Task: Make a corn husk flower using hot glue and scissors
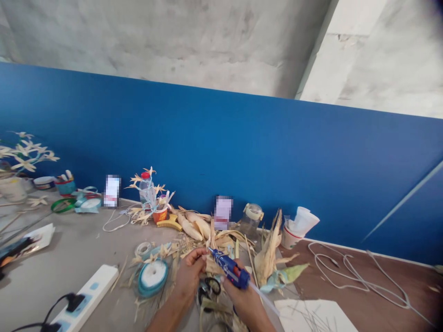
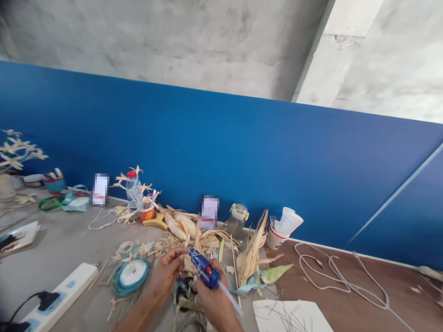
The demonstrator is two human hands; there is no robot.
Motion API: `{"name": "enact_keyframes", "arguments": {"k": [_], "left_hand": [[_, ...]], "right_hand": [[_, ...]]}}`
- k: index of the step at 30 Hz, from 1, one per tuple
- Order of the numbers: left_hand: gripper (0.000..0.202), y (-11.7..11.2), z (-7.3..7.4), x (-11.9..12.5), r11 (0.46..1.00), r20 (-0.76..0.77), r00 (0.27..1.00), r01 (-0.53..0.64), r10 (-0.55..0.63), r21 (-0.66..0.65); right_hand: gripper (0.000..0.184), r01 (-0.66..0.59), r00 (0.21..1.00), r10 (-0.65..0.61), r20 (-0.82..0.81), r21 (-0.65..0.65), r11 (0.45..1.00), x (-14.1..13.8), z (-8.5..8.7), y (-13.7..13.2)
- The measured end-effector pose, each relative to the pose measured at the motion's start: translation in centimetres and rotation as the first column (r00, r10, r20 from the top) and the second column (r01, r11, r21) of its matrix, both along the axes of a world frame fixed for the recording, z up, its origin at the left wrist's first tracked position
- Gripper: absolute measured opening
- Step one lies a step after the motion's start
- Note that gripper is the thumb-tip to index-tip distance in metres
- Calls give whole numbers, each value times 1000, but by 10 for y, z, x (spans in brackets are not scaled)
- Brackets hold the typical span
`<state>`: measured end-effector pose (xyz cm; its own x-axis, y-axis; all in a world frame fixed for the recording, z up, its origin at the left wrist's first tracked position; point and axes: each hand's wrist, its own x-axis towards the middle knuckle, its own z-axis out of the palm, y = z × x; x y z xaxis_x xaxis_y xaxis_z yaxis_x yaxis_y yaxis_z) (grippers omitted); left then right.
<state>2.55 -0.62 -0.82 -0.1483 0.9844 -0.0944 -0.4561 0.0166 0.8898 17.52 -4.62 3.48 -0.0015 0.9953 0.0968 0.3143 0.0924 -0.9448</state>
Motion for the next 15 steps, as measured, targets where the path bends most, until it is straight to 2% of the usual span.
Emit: {"name": "enact_keyframes", "arguments": {"k": [11,15], "left_hand": [[22,-1,4,1,1000,25,1000,10,-10,6],[22,0,4,1,1000,37,999,3,-3,2]], "right_hand": [[8,3,1000,-3,8,-49,999,-3,11,-6],[4,-6,1000,6,12,3,1000,-4,15,-8]]}}
